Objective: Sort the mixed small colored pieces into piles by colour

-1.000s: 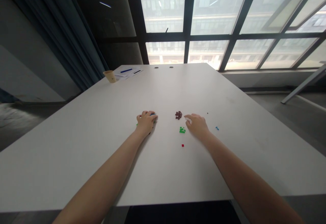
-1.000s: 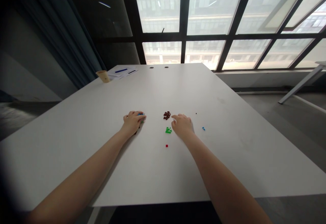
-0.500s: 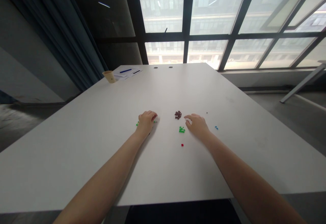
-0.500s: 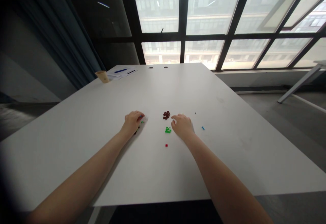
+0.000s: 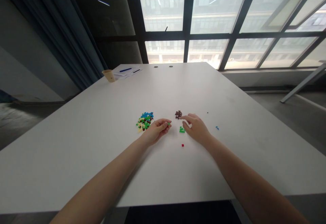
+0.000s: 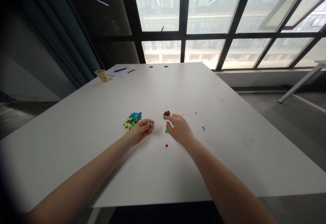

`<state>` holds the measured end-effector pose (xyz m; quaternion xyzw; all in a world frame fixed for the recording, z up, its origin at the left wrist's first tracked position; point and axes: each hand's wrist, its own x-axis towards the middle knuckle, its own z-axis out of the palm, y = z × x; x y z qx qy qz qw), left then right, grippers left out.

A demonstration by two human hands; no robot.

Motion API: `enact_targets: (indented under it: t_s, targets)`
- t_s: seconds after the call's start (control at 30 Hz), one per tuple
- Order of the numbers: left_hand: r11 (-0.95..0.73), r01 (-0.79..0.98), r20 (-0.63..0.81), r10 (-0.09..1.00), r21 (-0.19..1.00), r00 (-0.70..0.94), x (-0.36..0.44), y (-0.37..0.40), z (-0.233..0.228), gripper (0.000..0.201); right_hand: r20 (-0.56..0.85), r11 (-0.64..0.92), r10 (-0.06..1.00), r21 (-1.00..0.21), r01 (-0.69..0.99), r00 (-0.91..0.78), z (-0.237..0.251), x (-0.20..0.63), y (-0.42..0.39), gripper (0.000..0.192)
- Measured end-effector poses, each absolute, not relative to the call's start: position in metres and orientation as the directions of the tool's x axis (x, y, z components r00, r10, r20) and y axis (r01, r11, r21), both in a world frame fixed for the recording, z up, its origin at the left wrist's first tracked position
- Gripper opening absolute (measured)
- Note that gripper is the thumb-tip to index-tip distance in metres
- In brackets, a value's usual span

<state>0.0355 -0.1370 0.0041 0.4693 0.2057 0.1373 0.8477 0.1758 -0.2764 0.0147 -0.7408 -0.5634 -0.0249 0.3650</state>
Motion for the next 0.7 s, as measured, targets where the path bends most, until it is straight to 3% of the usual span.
enact_targets:
  t_s: [0.17, 0.4, 0.6, 0.7]
  targets:
    - [0.495, -0.033, -0.205, 0.419, 0.868, 0.885, 0.039, -0.137, 0.0, 0.031, 0.517, 0.084, 0.82, -0.531, 0.843, 0.245, 0.017, 0.164, -0.275, 0.021]
    - [0.456, 0.008, -0.211, 0.397, 0.89, 0.893, 0.041, -0.14, -0.003, 0.034, 0.563, 0.162, 0.809, -0.492, 0.856, 0.171, 0.01, 0.153, -0.269, 0.014]
    - [0.227, 0.023, -0.12, 0.424, 0.974, 0.898, 0.043, -0.138, -0.008, 0.036, 0.53, 0.101, 0.823, -0.493, 0.864, 0.206, 0.009, 0.158, -0.268, 0.011]
    - [0.084, 0.036, -0.071, 0.462, 0.996, 0.884, 0.043, -0.134, -0.008, 0.038, 0.44, -0.037, 0.855, -0.477, 0.878, 0.275, 0.011, 0.169, -0.27, 0.013]
